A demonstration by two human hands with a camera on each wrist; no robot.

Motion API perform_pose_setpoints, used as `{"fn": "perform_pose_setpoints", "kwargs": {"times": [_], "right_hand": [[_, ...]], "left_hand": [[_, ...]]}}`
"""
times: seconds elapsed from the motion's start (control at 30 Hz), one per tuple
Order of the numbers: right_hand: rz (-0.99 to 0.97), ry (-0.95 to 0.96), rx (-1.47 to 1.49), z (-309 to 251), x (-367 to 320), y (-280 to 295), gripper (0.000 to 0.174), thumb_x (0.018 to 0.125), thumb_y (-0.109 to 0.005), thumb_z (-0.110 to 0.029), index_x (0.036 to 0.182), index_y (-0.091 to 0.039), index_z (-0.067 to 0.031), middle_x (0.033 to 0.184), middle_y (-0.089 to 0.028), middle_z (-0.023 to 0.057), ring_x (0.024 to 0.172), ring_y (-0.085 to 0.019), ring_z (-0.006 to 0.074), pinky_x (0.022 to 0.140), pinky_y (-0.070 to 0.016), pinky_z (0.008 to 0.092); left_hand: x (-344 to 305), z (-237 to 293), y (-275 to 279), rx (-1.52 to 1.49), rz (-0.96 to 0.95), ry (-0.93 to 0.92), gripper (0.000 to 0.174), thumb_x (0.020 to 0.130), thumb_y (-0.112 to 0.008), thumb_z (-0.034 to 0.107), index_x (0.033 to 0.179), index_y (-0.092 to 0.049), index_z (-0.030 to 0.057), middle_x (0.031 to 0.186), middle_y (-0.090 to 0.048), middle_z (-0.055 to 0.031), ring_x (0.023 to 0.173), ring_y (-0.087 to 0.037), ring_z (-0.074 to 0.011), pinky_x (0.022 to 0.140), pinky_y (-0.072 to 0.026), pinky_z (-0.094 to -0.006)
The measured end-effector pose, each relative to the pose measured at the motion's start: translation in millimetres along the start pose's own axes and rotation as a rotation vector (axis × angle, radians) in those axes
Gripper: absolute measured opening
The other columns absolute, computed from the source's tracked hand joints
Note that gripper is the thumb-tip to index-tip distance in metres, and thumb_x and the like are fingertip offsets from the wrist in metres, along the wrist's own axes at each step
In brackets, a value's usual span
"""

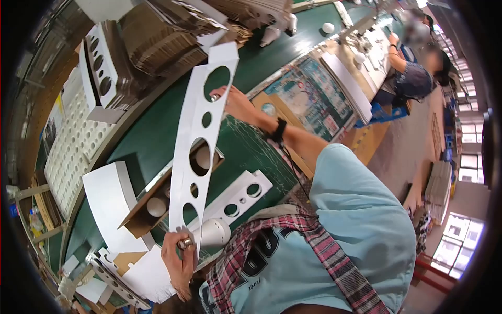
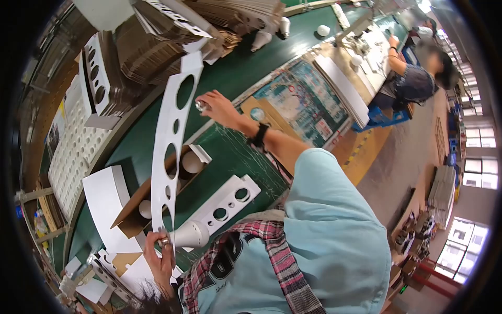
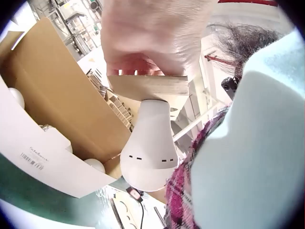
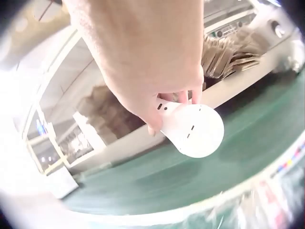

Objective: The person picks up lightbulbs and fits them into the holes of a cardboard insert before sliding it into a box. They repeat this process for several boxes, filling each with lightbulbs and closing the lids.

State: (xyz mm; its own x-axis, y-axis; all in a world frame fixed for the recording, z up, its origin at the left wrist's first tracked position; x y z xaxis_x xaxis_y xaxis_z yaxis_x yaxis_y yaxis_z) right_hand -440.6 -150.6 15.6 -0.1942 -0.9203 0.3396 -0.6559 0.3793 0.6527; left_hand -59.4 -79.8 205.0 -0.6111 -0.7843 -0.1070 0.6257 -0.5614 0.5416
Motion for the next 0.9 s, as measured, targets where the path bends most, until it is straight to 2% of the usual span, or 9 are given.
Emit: {"fn": "perform_pose_setpoints", "kwargs": {"times": [0.1,0.23,0.27,0.33,0.37,0.47,0.7,0.8,0.9], "right_hand": [[0.077,-0.207,0.164,-38.0,-75.3,29.5,0.041,0.071,-0.071,-0.008,0.109,-0.057,-0.0005,0.103,-0.059,0.0137,0.098,-0.055,0.0307,0.087,-0.0444,0.0371],[0.175,-0.425,0.513,-28.9,-158.6,15.1,0.043,0.071,-0.071,0.001,0.112,-0.057,0.0005,0.108,-0.06,0.0167,0.103,-0.057,0.0263,0.091,-0.0447,0.0356],[0.279,-0.479,0.887,-21.1,-173.1,5.0,0.043,0.071,-0.071,0.001,0.112,-0.057,0.0,0.106,-0.061,0.0161,0.102,-0.057,0.0251,0.09,-0.0451,0.0343],[0.321,-0.406,0.656,-34.4,-187.3,11.1,0.042,0.071,-0.071,0.002,0.112,-0.059,-0.0013,0.099,-0.061,0.0133,0.1,-0.058,0.0213,0.085,-0.0461,0.0312],[0.28,-0.419,0.334,-42.3,-191.7,19.4,0.042,0.07,-0.074,-0.001,0.11,-0.06,-0.0015,0.098,-0.061,0.0122,0.098,-0.058,0.0238,0.083,-0.0462,0.0323],[0.256,-0.49,0.265,-40.6,-199.9,12.8,0.04,0.069,-0.076,-0.008,0.106,-0.061,-0.0025,0.103,-0.061,0.0153,0.094,-0.056,0.0304,0.083,-0.0454,0.0349],[0.309,-0.382,0.297,-54.8,-194.2,18.5,0.032,0.075,-0.069,-0.002,0.106,-0.059,0.0026,0.116,-0.056,0.0159,0.1,-0.055,0.0317,0.09,-0.0451,0.0363],[0.375,-0.441,0.396,-62.4,-193.3,23.3,0.026,0.075,-0.067,0.0,0.1,-0.061,0.0025,0.109,-0.06,0.0176,0.094,-0.058,0.0338,0.084,-0.0481,0.0389],[0.319,-0.297,0.095,-68.2,-187.9,41.1,0.016,0.076,-0.065,-0.002,0.092,-0.063,-0.0003,0.097,-0.063,0.0169,0.086,-0.061,0.033,0.073,-0.0498,0.0408]], "left_hand": [[0.1,-1.7,-17.6,0.138,-0.165,-0.025,0.018,0.079,-0.06,0.011,0.093,-0.054,0.0032,0.079,-0.051,-0.0134,0.072,-0.05,-0.0317,0.067,-0.0401,-0.0378],[-0.8,-9.0,-56.0,0.274,-0.199,-0.329,0.017,0.08,-0.061,0.012,0.092,-0.053,0.0031,0.081,-0.053,-0.0123,0.076,-0.051,-0.0315,0.069,-0.0395,-0.0402],[-1.3,-17.8,-66.5,0.292,-0.234,-0.333,0.017,0.081,-0.061,0.012,0.092,-0.053,0.0033,0.082,-0.053,-0.0121,0.076,-0.051,-0.0309,0.069,-0.0395,-0.04],[-1.5,-37.7,-83.9,0.327,-0.307,-0.34,0.017,0.081,-0.061,0.012,0.093,-0.053,0.0037,0.082,-0.052,-0.0115,0.077,-0.052,-0.0298,0.069,-0.0396,-0.0396],[-1.0,-45.8,-91.3,0.358,-0.31,-0.368,0.016,0.081,-0.061,0.012,0.093,-0.053,0.004,0.082,-0.052,-0.0112,0.077,-0.052,-0.0293,0.068,-0.0396,-0.0394],[3.7,-59.8,-102.4,0.434,-0.304,-0.441,0.016,0.082,-0.061,0.013,0.092,-0.053,0.0047,0.081,-0.051,-0.0105,0.076,-0.052,-0.0284,0.068,-0.0394,-0.0389],[15.1,-52.7,-116.4,0.507,-0.327,-0.49,0.016,0.083,-0.06,0.015,0.093,-0.053,0.005,0.081,-0.05,-0.0102,0.079,-0.051,-0.0275,0.069,-0.0388,-0.0384],[16.8,-59.5,-121.5,0.546,-0.333,-0.5,0.016,0.083,-0.059,0.016,0.094,-0.054,0.0053,0.081,-0.05,-0.0099,0.079,-0.051,-0.027,0.069,-0.0388,-0.0385],[16.5,-62.7,-125.4,0.566,-0.326,-0.513,0.017,0.083,-0.059,0.017,0.094,-0.053,0.0058,0.08,-0.049,-0.0097,0.079,-0.051,-0.0267,0.069,-0.0385,-0.0388]]}}
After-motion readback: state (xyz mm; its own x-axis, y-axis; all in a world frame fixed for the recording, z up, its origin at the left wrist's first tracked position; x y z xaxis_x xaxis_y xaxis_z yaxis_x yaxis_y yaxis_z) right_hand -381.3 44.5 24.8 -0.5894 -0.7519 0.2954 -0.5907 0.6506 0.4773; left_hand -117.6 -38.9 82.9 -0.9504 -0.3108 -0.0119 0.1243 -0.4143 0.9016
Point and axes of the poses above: each hand's wrist, its own x-axis towards the middle knuckle, its own y-axis out of the back of the hand, z = x × y, the point moved 3 cm from there along x, towards the middle knuckle
